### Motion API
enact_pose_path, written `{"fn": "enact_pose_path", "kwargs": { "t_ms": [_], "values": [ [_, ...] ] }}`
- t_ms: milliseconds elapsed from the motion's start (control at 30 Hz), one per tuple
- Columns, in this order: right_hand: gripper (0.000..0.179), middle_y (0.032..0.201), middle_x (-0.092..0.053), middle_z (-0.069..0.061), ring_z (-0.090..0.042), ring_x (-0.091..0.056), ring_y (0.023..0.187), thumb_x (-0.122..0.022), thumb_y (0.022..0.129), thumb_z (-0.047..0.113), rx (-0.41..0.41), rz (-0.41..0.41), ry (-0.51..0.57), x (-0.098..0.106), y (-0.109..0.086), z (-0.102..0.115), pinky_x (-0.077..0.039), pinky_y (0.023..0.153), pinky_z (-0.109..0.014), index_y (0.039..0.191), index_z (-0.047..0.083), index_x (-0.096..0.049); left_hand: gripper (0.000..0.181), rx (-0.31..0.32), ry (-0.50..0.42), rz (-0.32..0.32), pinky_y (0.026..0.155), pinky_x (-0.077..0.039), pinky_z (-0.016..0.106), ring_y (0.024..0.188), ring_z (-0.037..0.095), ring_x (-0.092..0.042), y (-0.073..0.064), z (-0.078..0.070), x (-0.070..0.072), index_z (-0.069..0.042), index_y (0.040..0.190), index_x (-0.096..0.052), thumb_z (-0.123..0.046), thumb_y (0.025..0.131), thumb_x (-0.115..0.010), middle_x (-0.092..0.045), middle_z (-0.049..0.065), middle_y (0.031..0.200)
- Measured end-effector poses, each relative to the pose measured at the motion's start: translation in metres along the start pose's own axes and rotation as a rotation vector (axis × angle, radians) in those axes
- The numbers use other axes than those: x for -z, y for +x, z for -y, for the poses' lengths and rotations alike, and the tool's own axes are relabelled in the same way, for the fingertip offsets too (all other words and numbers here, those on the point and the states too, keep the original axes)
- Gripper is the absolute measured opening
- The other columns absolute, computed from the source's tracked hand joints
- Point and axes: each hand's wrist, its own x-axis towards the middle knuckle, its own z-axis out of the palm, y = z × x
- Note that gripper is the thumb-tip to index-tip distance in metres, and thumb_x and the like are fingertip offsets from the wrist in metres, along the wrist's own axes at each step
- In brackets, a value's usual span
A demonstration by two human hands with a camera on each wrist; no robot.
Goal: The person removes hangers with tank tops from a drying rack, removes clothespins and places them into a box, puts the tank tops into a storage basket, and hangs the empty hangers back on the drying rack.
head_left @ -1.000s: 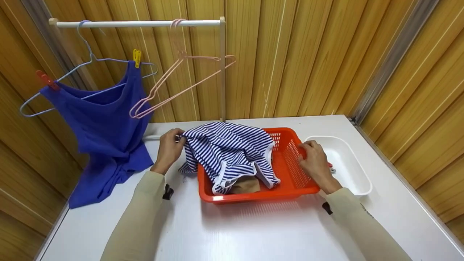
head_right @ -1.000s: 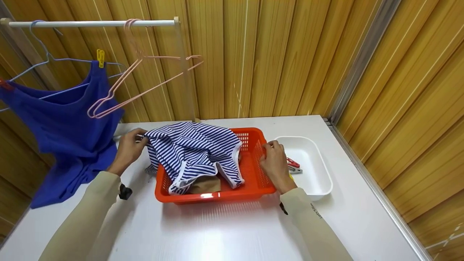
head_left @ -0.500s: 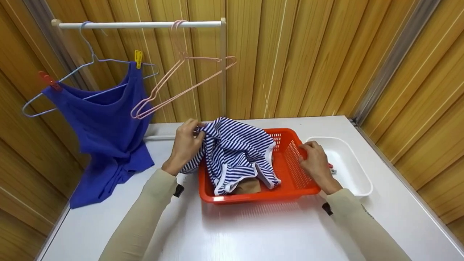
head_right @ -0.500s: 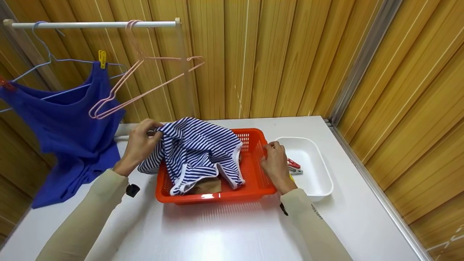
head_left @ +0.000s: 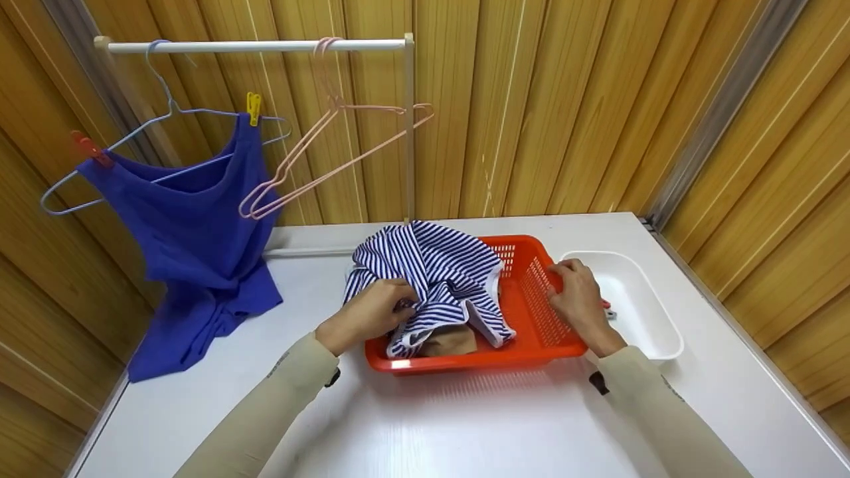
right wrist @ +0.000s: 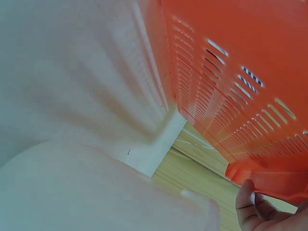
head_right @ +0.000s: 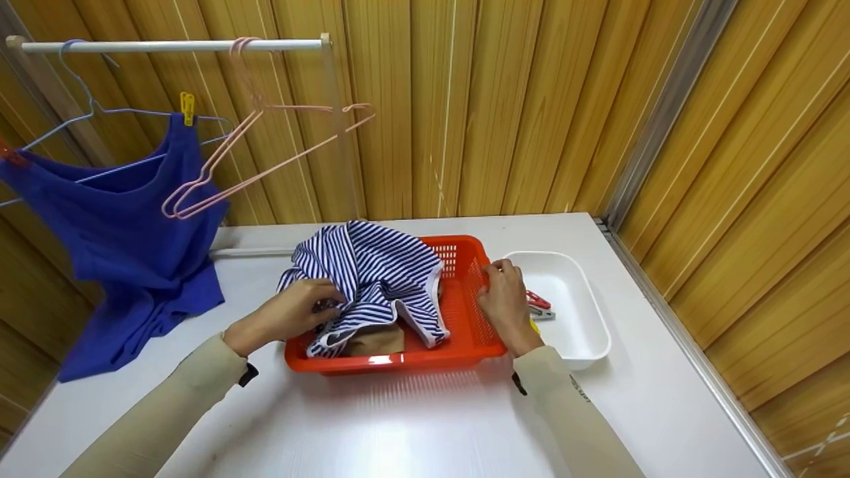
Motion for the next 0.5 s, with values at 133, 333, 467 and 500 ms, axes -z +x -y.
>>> {"fn": "enact_pose_path", "kwargs": {
  "t_ms": [133,333,467,500],
  "values": [
    [0.035,0.114,-0.058,-0.026,-0.045,-0.054,0.106,-0.066,0.079,-0.002,0.010,-0.008,-0.002,-0.002,0.001,0.001,-0.045,0.092,-0.055,0.113,-0.008,-0.066,0.015,0.012,-0.035,0.092,0.088,-0.053,0.037,0.092,0.020,-0.066,-0.006,0.006,0.001,-0.006,0.103,-0.073,-0.014,0.091,-0.069,-0.071,0.007,0.099],
    [0.036,0.114,-0.058,-0.027,-0.045,-0.054,0.105,-0.067,0.078,-0.003,0.010,-0.007,0.004,-0.002,0.001,0.001,-0.045,0.091,-0.055,0.114,-0.008,-0.066,0.019,0.079,-0.058,-0.023,0.086,-0.055,0.038,0.091,0.019,-0.066,-0.014,0.012,0.021,-0.007,0.107,-0.072,-0.018,0.092,-0.068,-0.072,0.006,0.100],
    [0.037,0.114,-0.058,-0.026,-0.044,-0.053,0.106,-0.067,0.079,-0.003,-0.008,-0.002,0.006,-0.003,0.001,0.000,-0.045,0.093,-0.054,0.115,-0.008,-0.066,0.024,0.154,-0.091,-0.110,0.091,-0.054,0.041,0.098,0.022,-0.066,-0.025,0.025,0.032,-0.007,0.112,-0.069,-0.013,0.089,-0.069,-0.069,0.007,0.108],
    [0.037,0.115,-0.058,-0.026,-0.044,-0.054,0.106,-0.067,0.079,-0.003,-0.009,-0.002,0.004,-0.003,0.000,-0.001,-0.045,0.092,-0.054,0.115,-0.008,-0.066,0.029,0.173,-0.102,-0.112,0.096,-0.051,0.043,0.105,0.024,-0.065,-0.028,0.028,0.034,-0.006,0.116,-0.067,-0.012,0.088,-0.068,-0.068,0.009,0.114]
  ]
}}
